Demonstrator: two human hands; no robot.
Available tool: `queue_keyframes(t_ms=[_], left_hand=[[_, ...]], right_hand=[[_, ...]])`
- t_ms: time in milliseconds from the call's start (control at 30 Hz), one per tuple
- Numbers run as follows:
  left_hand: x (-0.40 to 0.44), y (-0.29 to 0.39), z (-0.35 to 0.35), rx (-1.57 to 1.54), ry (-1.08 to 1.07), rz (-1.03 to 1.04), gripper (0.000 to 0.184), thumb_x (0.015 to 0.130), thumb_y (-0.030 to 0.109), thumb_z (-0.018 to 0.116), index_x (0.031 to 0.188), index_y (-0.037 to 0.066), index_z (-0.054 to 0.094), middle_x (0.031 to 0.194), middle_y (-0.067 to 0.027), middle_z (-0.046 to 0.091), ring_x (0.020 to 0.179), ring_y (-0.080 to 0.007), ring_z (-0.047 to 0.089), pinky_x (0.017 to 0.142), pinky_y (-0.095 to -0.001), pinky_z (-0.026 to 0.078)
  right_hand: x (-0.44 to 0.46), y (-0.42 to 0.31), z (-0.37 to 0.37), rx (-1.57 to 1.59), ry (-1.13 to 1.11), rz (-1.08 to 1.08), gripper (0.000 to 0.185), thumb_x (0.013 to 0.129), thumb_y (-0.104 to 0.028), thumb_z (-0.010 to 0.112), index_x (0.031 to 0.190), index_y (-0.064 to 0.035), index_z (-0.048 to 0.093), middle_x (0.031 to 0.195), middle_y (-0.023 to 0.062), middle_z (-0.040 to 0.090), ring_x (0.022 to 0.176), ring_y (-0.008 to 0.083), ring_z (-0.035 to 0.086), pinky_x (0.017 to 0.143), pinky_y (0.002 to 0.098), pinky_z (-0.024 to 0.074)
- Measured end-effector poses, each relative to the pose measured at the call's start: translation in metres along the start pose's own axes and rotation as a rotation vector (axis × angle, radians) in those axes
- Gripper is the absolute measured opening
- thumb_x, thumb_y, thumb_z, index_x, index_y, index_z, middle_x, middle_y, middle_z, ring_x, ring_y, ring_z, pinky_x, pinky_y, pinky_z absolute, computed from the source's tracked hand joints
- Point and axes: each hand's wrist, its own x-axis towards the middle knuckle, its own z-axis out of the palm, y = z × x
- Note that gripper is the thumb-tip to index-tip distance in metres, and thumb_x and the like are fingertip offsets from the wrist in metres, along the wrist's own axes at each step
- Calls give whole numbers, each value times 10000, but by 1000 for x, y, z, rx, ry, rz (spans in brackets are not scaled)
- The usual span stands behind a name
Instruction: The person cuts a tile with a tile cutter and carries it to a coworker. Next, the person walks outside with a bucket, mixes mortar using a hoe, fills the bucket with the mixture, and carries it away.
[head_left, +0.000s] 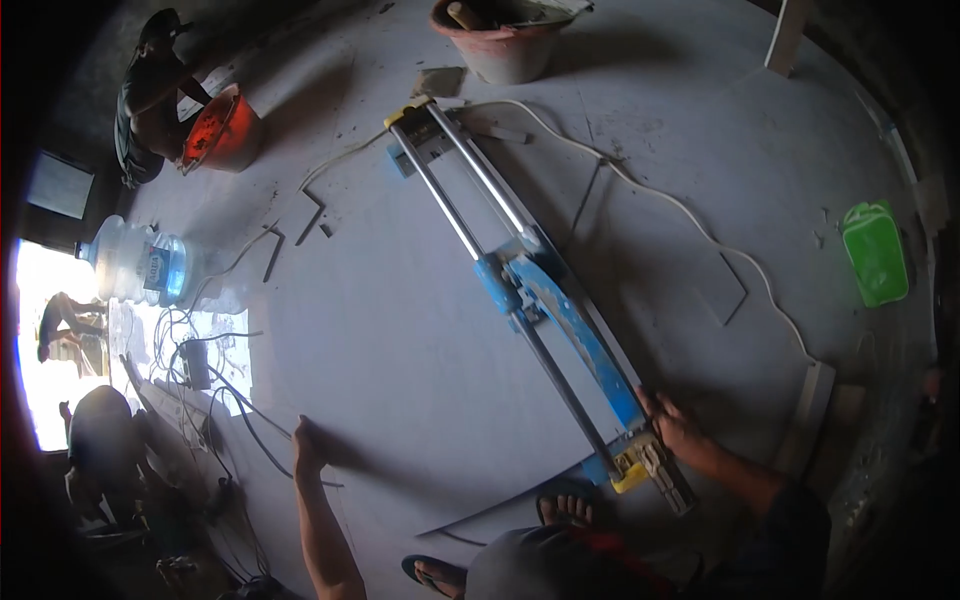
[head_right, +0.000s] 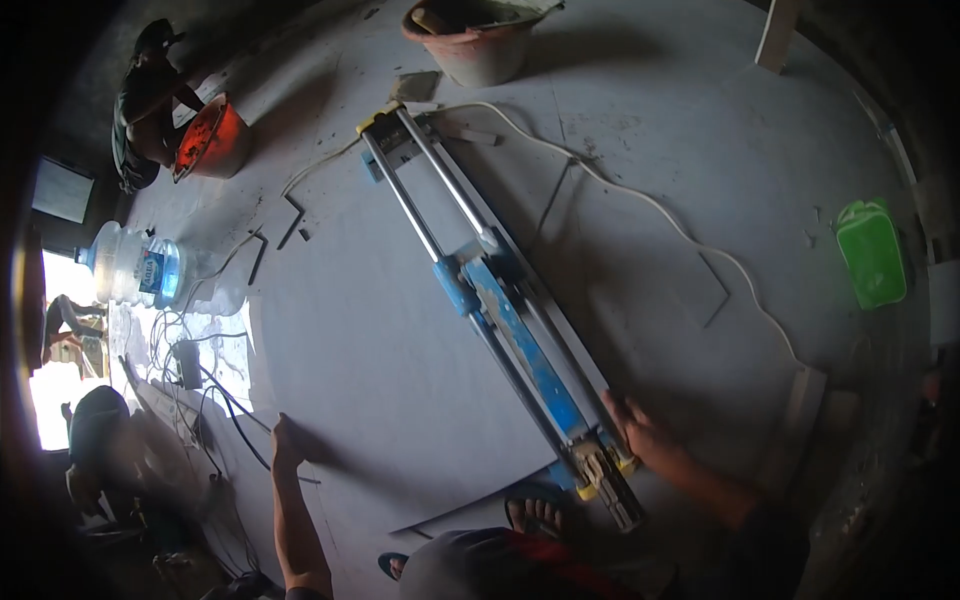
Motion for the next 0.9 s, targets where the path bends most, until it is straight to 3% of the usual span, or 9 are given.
queue_keyframes(t_ms=[67,233,300,400,467,533,667,767,900], left_hand=[[4,1,12,-26,216,17,417,970,444,386,845,80,548,661,-33,511,607,-175,519,564,-321,457],[75,-39,-86,357,-311,203,415,1004,383,343,898,45,559,635,-26,516,625,-144,514,738,-336,480],[70,-22,-93,273,-561,143,347,987,281,388,892,-24,523,547,-27,439,601,-146,484,984,-370,320],[60,-14,-84,1826,-170,996,259,915,147,496,931,-111,486,530,-35,416,596,-176,477,1113,-403,234],[57,-12,-82,1583,-105,1004,310,857,118,567,1003,-138,469,567,-36,445,615,-190,492,1104,-381,252],[81,-24,-90,1378,14,929,386,1023,326,297,969,4,502,547,-3,403,534,-137,450,751,-274,487],[108,-25,-101,1035,-13,665,447,998,425,339,806,72,534,579,-3,461,533,-139,459,547,-279,418],[77,-12,-80,682,-62,340,387,980,393,407,849,56,548,633,-16,498,576,-140,494,537,-280,442],[63,-15,-56,288,-189,-21,392,965,420,446,807,81,565,682,-6,523,612,-115,518,534,-258,450]], right_hand=[[-17,33,52,-75,1,-73,578,889,-140,463,1437,-76,292,1223,257,519,987,359,598,826,387,524],[-14,22,45,131,121,-54,562,900,-148,455,1436,-119,290,1204,189,538,945,326,618,787,382,529],[-12,27,57,58,158,-32,526,907,-177,454,1418,-140,335,1190,145,572,972,301,612,837,357,518],[-10,32,60,-10,139,2,495,917,-191,456,1402,-136,367,1208,86,592,1016,282,601,910,335,500],[-10,28,61,-13,241,-45,476,916,-197,472,1386,-171,401,1094,82,640,952,263,623,847,329,541],[-12,27,59,-8,106,83,556,923,-191,461,1439,-293,281,1125,145,620,1092,327,571,853,373,541],[-11,20,47,74,-17,149,574,918,-179,471,1438,-320,274,1140,135,613,1090,351,567,851,372,543],[-11,21,51,-5,-37,169,499,911,-202,468,1402,-220,379,1124,98,612,963,291,618,790,338,563],[-17,40,74,98,-7,130,568,902,-140,435,1446,-211,285,1343,46,501,1143,318,524,999,360,437]])
